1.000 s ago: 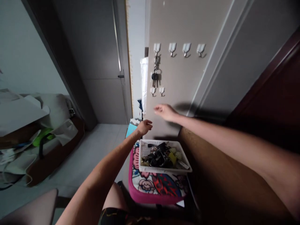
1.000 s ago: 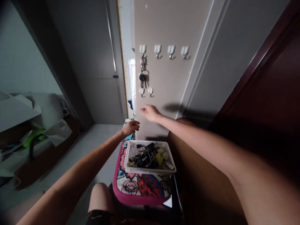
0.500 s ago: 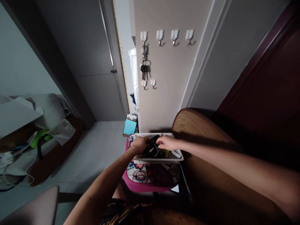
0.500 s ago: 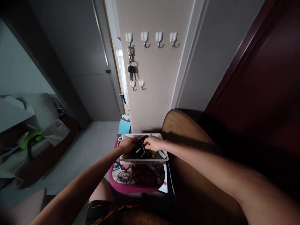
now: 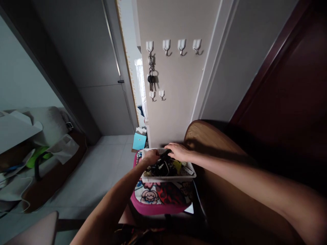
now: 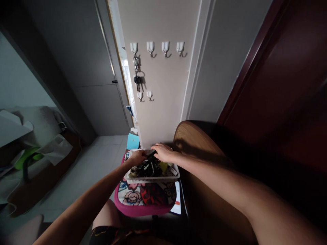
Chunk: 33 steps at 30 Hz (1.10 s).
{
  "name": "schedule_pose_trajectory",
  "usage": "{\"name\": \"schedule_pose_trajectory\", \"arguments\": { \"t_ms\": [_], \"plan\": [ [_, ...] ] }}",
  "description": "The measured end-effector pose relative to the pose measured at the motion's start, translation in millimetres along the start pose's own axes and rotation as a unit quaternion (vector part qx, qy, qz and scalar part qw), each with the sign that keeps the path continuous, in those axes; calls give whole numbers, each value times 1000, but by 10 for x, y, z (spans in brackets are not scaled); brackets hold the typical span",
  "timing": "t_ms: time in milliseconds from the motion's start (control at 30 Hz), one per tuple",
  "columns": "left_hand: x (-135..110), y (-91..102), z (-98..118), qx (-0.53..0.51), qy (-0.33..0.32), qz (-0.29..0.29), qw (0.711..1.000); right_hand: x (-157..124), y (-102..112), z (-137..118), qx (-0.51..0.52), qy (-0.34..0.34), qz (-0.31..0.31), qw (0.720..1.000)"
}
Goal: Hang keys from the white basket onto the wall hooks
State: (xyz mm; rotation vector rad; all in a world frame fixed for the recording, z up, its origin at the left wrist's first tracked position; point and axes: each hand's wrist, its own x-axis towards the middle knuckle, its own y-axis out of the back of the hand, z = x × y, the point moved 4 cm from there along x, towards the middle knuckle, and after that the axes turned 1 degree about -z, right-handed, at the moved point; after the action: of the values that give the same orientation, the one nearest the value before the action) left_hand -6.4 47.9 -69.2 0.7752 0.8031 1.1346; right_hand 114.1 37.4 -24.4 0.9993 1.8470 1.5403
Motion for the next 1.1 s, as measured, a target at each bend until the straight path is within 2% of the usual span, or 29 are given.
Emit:
{"name": "schedule_pose_trajectory", "arguments": {
  "t_ms": [167,267,400,533,633,733,833,967,1033,1100],
  "plan": [
    [50,82,156,-78,-94,-40,992,22,23,20,-24,-7,-33,999],
    [58,154,132,-86,-89,-36,992,24,8,45,-32,4,-76,997],
    [28,203,32,39,-60,33,997,-2,-39,113,-37,13,-155,987],
    [-32,71,59,132,-104,39,985,-40,-58,136,-44,17,-195,980],
    [-55,-6,82,157,-95,41,982,-53,-55,115,-37,21,-198,979],
    [-71,7,86,171,-86,38,981,-59,-45,88,-27,22,-196,980],
    [-91,109,80,177,-82,39,980,-71,-37,65,-20,23,-211,977],
    [-107,290,72,127,-38,56,990,-78,1,51,-29,9,-228,973],
    [-107,350,116,95,-55,61,992,-61,56,56,-35,-10,-198,980],
    [-106,393,185,74,-88,64,991,-30,128,65,-31,-32,-138,989]
  ]
}}
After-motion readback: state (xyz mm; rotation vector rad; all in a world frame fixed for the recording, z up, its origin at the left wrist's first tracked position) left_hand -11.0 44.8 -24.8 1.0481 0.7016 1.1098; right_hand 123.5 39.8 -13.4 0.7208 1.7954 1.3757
